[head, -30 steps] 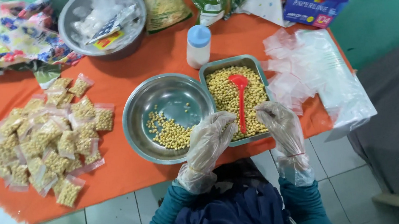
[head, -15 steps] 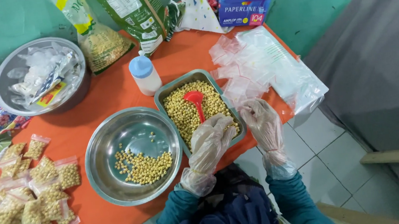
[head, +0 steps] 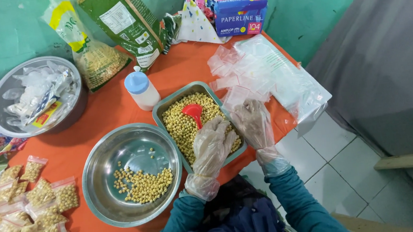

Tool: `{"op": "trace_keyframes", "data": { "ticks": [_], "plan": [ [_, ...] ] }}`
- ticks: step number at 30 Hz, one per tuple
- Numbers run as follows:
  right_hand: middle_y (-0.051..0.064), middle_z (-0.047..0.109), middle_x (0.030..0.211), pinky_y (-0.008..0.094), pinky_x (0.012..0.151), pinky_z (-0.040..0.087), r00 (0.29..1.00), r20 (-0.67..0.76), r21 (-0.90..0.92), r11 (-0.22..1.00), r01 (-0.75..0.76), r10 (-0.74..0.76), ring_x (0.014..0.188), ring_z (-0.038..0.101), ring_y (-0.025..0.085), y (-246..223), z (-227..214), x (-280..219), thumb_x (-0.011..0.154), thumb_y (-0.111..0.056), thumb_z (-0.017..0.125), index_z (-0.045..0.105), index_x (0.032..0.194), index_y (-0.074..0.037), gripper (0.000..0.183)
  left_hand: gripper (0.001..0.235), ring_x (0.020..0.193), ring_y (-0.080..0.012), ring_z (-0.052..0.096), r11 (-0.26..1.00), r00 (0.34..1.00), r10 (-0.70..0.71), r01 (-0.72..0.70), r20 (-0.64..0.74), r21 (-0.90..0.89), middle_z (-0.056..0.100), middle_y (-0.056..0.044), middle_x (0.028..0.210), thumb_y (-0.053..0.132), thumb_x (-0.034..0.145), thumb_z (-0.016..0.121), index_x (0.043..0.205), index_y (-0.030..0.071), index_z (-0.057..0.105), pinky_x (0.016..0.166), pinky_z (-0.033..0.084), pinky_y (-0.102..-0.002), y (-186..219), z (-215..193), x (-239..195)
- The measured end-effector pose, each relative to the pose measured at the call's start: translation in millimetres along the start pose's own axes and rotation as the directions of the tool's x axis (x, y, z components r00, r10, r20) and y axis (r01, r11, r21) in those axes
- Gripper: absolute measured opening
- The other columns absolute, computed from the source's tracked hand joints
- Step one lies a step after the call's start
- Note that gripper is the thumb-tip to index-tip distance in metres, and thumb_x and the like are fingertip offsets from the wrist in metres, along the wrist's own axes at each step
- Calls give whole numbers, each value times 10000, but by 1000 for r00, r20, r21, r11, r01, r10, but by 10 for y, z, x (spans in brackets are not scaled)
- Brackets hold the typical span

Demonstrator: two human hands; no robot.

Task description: The person scoops yellow split peas from a metal bowl into small clear plastic bags using gloved hands. Each bag is filled, sealed, and placed on the table among previously packed bags. The process repeats continuously throughout the clip.

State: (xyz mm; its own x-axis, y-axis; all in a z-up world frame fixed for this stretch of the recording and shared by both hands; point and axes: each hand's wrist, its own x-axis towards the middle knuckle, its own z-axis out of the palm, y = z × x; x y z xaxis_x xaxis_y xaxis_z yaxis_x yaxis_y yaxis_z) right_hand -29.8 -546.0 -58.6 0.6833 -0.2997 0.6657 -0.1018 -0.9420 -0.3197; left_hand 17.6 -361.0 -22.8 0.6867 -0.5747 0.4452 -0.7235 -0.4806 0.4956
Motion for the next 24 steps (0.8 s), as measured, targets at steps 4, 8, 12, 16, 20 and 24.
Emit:
{"op": "trace_keyframes", "data": {
  "ticks": [4, 8, 12, 16, 20, 24],
  "plan": [
    [74, 596, 916, 417, 648, 558, 999, -17, -31, 998, 47, -48, 788, 652, 294, 21, 149, -27, 874, -226, 755, 691, 908, -176, 88, 323, 1074, -331, 698, 997, 999, -39, 40, 23, -59, 704, -112, 1168, 392, 915, 705, 1130, 153, 730, 883, 555, -405, 128, -217, 31],
    [70, 609, 876, 405, 643, 564, 1000, -24, 28, 1000, 12, -11, 775, 671, 295, -144, 107, -4, 879, -234, 768, 705, 896, -185, 82, 281, 1049, -408, 691, 975, 997, -59, 67, 44, -212, 708, -170, 1161, 307, 951, 678, 1134, 99, 723, 846, 588, -438, 126, -149, -4],
    [68, 692, 850, 394, 686, 582, 935, 77, 332, 875, -351, 346, 794, 720, 289, -512, -422, 164, 908, -245, 763, 755, 958, -203, 66, 292, 1037, -291, 734, 951, 987, -154, 160, 42, -264, 748, -52, 1160, 418, 931, 703, 1109, 193, 758, 813, 609, -364, 207, -260, -97],
    [109, 695, 823, 396, 675, 593, 922, 108, 558, 744, -366, 373, 788, 736, 295, -758, -597, 7, 914, -192, 771, 750, 958, -115, 91, 367, 1089, -283, 721, 739, 946, -276, 323, 171, -592, 737, -106, 1204, 383, 982, 620, 1248, 137, 678, 840, 609, -350, 277, -633, -123],
    [127, 740, 832, 384, 705, 608, 980, -128, 565, 823, -56, 154, 747, 733, 317, -1065, -625, -96, 878, -109, 808, 764, 888, -53, 72, 468, 1112, -246, 717, 59, 863, -350, 408, 364, -911, 736, -174, 1223, 320, 1052, 505, 1407, 29, 595, 826, 622, -321, 247, -774, -229],
    [145, 725, 743, 352, 674, 608, 936, -351, 544, 806, 234, -34, 644, 703, 285, -1220, -549, -170, 844, -130, 832, 776, 770, -21, 143, 454, 1022, -278, 737, -161, 881, -389, 221, 267, -962, 733, -242, 1173, 171, 1000, 606, 1399, -43, 567, 754, 643, -369, 318, -1025, -363]
  ]
}}
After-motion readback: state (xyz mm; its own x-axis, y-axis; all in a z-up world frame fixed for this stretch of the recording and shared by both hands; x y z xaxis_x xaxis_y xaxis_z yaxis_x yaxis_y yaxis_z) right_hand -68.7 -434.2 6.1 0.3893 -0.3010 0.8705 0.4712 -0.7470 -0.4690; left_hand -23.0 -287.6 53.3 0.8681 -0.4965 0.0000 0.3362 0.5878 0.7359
